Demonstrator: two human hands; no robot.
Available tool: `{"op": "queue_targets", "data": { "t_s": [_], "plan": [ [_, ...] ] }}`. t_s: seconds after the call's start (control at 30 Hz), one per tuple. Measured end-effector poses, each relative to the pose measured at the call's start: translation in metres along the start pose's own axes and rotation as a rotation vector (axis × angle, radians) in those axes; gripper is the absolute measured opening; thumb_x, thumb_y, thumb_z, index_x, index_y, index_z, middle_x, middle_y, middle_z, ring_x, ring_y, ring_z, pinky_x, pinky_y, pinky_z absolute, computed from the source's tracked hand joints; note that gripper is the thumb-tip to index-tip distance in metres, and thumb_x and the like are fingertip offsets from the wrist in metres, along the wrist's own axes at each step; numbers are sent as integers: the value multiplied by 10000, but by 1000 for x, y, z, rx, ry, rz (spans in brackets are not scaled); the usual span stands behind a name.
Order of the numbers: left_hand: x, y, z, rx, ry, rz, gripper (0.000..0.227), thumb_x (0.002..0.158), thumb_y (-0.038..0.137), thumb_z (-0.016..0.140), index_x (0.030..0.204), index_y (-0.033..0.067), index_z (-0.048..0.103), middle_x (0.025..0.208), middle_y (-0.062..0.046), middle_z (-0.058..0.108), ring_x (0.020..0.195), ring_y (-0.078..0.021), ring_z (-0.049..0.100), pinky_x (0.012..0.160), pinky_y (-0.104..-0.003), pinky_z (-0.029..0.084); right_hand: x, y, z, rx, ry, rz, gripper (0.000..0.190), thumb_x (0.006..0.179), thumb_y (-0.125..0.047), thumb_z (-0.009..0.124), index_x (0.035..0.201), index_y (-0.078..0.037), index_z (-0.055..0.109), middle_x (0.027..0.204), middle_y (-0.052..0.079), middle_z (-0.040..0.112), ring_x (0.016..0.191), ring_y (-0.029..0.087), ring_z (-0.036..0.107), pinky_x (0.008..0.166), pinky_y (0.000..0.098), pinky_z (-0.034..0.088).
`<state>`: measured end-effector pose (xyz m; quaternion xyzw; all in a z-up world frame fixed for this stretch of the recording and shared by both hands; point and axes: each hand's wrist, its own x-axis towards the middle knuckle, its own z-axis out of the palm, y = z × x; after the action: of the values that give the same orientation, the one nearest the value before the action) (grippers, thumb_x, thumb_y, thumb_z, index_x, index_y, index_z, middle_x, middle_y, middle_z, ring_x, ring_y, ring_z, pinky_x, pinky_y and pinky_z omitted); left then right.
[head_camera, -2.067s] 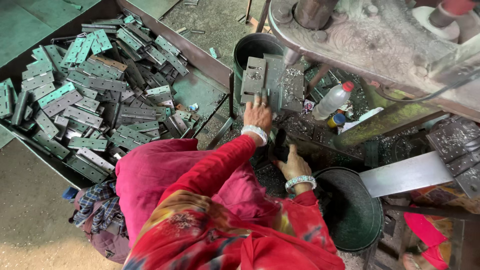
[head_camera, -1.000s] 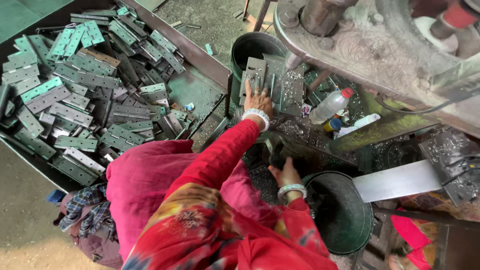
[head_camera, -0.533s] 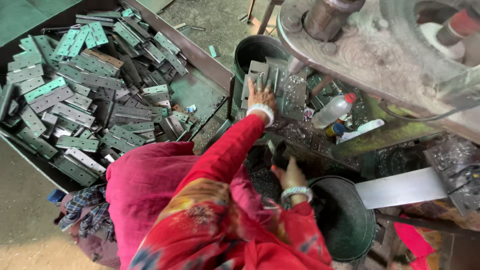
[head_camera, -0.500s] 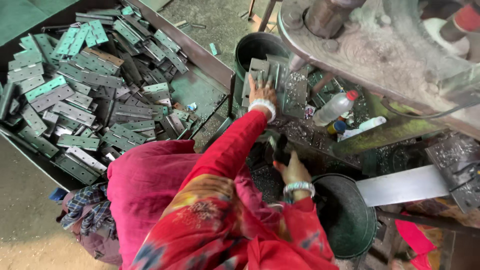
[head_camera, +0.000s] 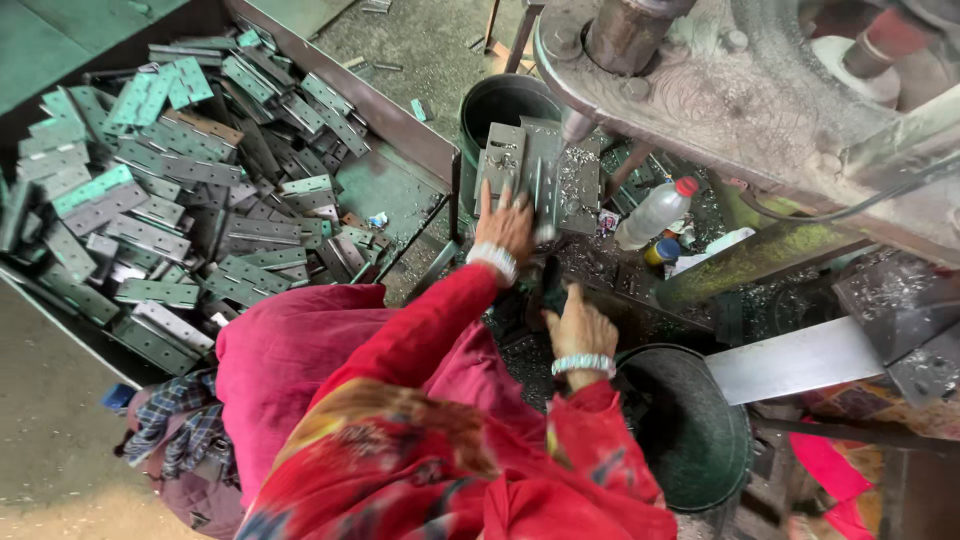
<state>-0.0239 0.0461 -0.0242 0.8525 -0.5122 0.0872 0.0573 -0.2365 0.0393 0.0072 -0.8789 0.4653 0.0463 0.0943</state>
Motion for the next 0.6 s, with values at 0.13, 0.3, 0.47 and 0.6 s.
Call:
{"op": "queue_targets", "data": {
  "t_s": [0.13,0.3,0.47,0.6],
  "plan": [
    [-47,-20,1,-180,195,153,294,1011,244,482,1251,163,629,1413,-36,620,1419,-241,501,1305,-583,167,-3,-21,-28,-25,39,-48,543,843,-439,781,1254,-129,609,1018,172,757,985,371,729,819,491,570],
    [12,15,-37,-436,426,-70,371,828,319,675,1129,103,654,1152,-97,656,1132,-272,571,1095,-503,336,1,-16,-19,-52,17,-37,489,855,-452,783,1193,-124,650,1080,171,752,1036,364,722,868,486,563],
    [45,51,-38,-143,48,-205,204,967,236,603,1081,169,757,1281,-109,638,1272,-274,517,1096,-461,331,2,-11,-16,-8,59,-84,542,828,-432,791,1234,-116,620,1065,191,747,1031,374,713,858,497,556],
    [8,32,-14,-337,180,-224,337,984,307,560,1200,107,723,1402,-175,569,1329,-349,477,1063,-525,311,2,-14,-21,16,30,-79,539,838,-371,770,1284,-122,597,1071,192,747,1026,377,716,859,504,556]
  ]
}}
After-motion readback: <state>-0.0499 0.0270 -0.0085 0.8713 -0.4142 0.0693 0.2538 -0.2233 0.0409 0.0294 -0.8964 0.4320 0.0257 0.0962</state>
